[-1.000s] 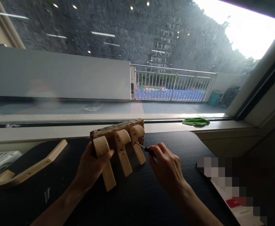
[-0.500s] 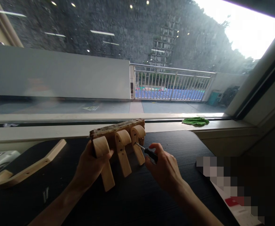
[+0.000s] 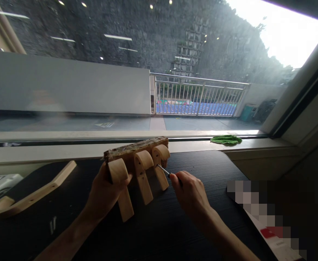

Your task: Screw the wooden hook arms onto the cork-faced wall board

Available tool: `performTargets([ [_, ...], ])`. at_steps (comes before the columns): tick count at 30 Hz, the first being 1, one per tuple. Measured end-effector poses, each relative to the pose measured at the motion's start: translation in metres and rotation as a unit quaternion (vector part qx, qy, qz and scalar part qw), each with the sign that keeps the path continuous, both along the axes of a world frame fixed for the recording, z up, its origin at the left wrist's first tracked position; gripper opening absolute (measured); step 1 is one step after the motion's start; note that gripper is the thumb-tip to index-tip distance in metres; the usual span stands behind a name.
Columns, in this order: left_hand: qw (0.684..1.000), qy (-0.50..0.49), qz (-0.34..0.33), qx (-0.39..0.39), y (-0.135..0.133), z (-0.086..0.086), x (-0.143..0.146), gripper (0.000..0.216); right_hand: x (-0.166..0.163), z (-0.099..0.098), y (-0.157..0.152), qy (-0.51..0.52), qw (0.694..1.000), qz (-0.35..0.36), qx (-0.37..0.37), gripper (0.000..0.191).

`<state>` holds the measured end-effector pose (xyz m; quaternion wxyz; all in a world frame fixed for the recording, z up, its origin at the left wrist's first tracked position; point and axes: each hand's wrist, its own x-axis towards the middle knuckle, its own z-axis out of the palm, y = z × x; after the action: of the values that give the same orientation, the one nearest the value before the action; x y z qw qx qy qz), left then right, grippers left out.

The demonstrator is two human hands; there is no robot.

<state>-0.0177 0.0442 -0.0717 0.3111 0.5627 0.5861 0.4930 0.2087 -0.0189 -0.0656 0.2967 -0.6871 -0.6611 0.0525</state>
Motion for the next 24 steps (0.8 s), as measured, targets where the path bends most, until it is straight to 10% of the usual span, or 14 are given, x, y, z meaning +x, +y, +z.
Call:
performTargets([
  [16, 1.0, -0.009, -0.016, -0.021, -0.002, 0.001, 0.004, 0.045, 0.005, 0.003, -0.002, -0.037, 0.993, 0.032, 0.103, 0.021],
  [24, 0.998, -0.045, -0.019, -0.039, 0.001, 0.006, 0.001, 0.048, 0.014, 0.001, 0.006, 0.17, 0.984, 0.04, -0.039, 0.045],
])
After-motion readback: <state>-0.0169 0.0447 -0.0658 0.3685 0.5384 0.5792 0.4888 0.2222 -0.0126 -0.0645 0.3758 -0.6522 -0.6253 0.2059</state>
